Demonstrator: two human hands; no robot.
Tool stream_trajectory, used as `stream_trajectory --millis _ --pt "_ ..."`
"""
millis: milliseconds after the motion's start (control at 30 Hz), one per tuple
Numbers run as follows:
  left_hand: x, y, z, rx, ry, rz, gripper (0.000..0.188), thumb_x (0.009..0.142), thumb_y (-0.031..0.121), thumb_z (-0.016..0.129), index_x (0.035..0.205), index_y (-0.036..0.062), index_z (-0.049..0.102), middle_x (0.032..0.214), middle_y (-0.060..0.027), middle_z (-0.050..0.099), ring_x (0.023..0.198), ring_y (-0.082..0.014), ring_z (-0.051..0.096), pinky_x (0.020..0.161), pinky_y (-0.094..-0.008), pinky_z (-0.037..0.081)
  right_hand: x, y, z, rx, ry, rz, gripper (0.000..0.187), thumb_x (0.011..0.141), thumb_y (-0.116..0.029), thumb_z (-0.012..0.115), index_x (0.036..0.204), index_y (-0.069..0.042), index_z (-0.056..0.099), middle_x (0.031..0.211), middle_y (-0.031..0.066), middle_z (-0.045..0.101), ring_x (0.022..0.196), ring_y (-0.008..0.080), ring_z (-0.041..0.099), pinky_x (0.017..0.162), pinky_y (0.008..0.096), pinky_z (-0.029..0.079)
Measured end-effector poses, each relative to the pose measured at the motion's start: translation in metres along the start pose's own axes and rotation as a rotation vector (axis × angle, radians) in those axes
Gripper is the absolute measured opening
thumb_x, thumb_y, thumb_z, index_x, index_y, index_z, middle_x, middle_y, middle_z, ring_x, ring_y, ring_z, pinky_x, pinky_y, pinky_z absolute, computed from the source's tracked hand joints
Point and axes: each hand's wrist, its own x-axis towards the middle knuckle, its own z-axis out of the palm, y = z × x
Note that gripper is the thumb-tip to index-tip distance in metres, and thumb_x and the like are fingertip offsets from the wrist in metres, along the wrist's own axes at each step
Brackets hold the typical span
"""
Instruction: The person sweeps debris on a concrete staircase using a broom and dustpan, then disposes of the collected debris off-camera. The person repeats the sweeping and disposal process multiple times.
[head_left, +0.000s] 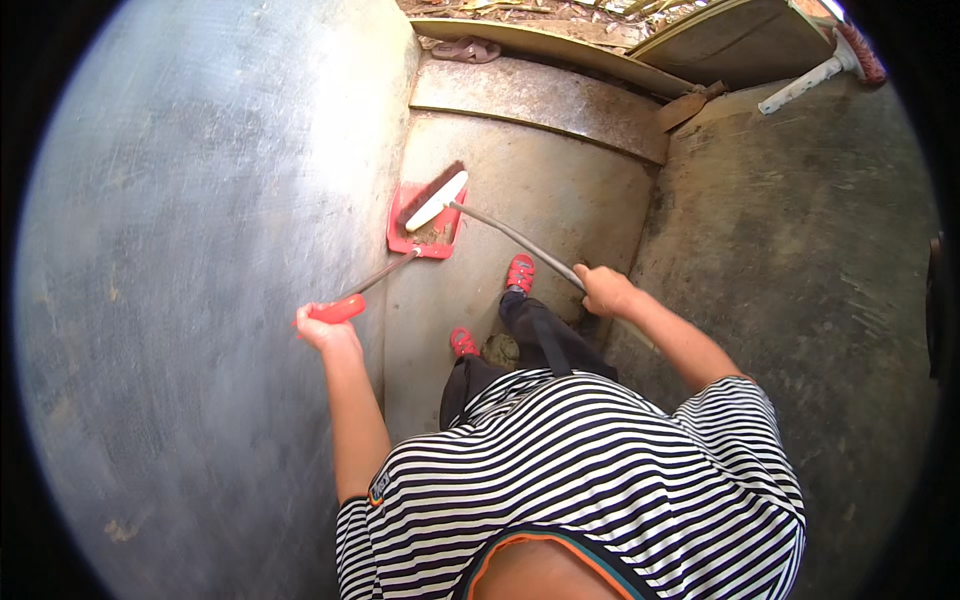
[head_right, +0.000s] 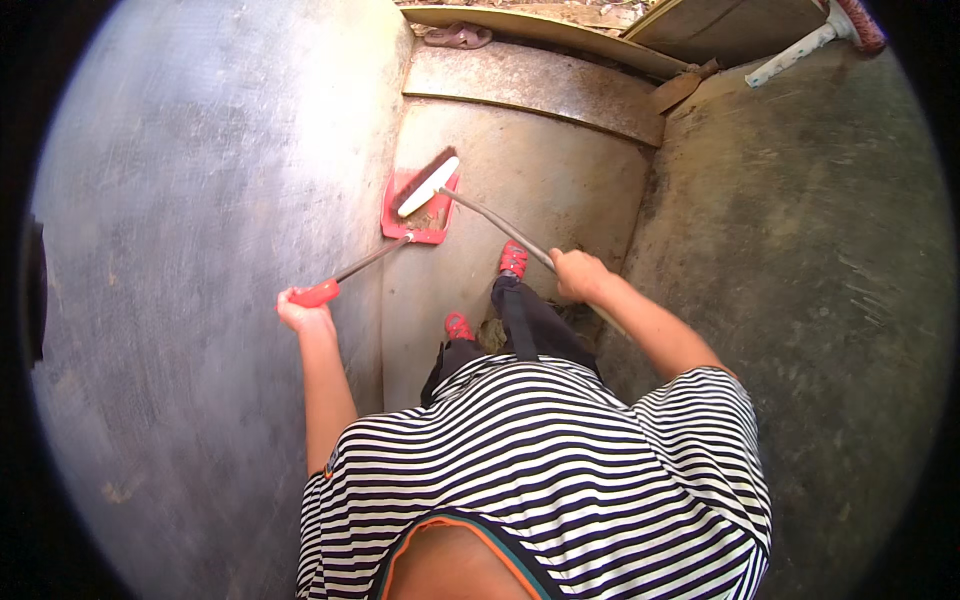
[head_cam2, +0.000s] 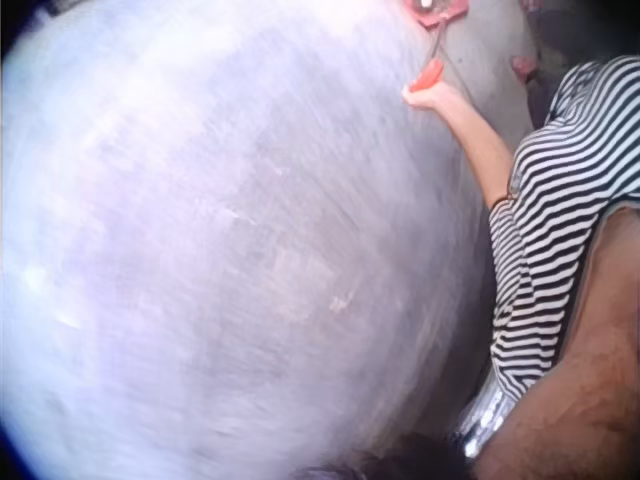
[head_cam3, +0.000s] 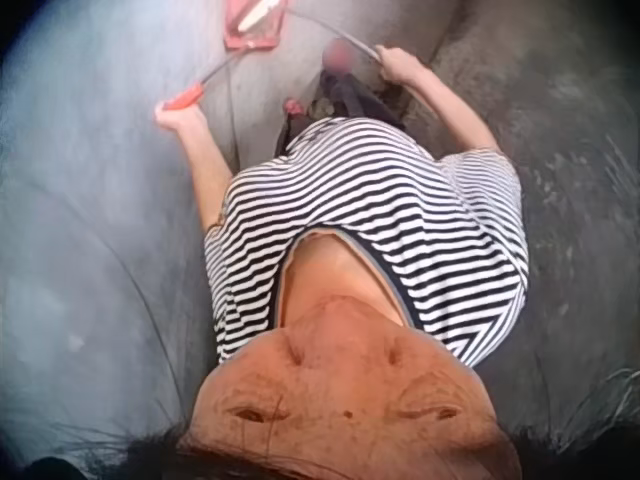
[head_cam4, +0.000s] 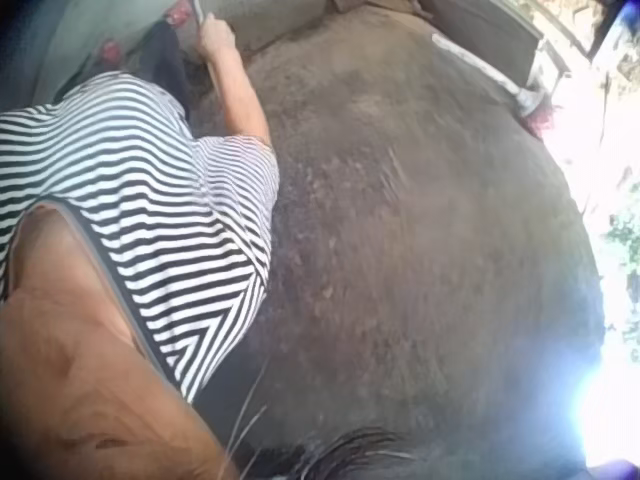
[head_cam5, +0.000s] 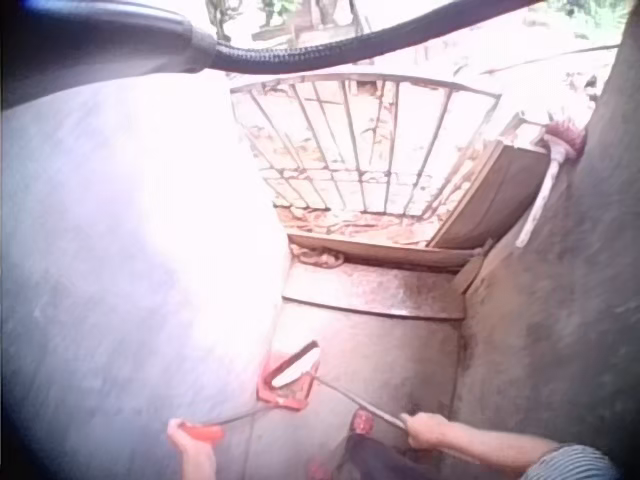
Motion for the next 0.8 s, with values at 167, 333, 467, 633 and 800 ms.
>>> stream_trajectory --millis 167,333,467,633,800 --pt "-0.01 -0.013 0.025 -0.005 0.051 0.054 0.008 0.072 0.012 0.049 0.069 0.0094 0.043 0.065 -0.0005 0.044 0.058 -0.0109 0.044 0.056 -0.0258 0.042 0.022 -0.003 0.025 0.146 0.136 0.123 0.03 0.072 -0.006 0.051 0.099 0.005 0.042 0.081 0.0268 0.06 0.08 0.0403 0.06 0.068 0.0464 0.049" --pt "-0.016 -0.017 0.019 -0.011 -0.01 0.019 0.007 0.075 0.015 0.049 0.072 0.0095 0.046 0.065 0.0002 0.047 0.055 -0.0125 0.044 0.055 -0.0305 0.043 0.03 -0.006 0.021 0.243 0.079 0.034 0.035 0.068 -0.006 0.052 0.099 0.008 0.045 0.084 0.0292 0.059 0.084 0.0405 0.059 0.073 0.0444 0.048" --pt "-0.022 -0.012 0.018 -0.006 -0.034 -0.02 0.007 0.077 0.013 0.049 0.073 0.0088 0.046 0.063 0.0002 0.046 0.056 -0.0129 0.045 0.057 -0.0321 0.045 -0.009 0.031 0.002 0.386 0.048 -0.074 0.051 0.063 -0.016 0.064 0.11 0.0 0.052 0.084 0.0226 0.061 0.076 0.0345 0.061 0.07 0.0389 0.049" --pt "-0.012 0.001 -0.007 -0.079 0.01 -0.178 0.01 0.077 0.009 0.054 0.074 0.0086 0.044 0.061 -0.0006 0.045 0.052 -0.0125 0.045 0.053 -0.028 0.045 -0.103 0.057 0.018 0.769 0.017 0.181 0.048 0.066 -0.009 0.064 0.11 -0.001 0.048 0.071 0.0158 0.059 0.048 0.02 0.058 0.047 0.0342 0.048" --pt "-0.047 0.024 -0.009 0.047 -0.186 -0.178 0.012 0.074 0.002 0.054 0.074 0.0089 0.044 0.059 -0.0008 0.045 0.049 -0.0114 0.044 0.044 -0.0257 0.04 -0.135 0.072 0.103 0.521 0.269 0.484 0.042 0.067 -0.007 0.059 0.105 0.004 0.046 0.093 0.0298 0.057 0.093 0.042 0.055 0.08 0.0434 0.044"
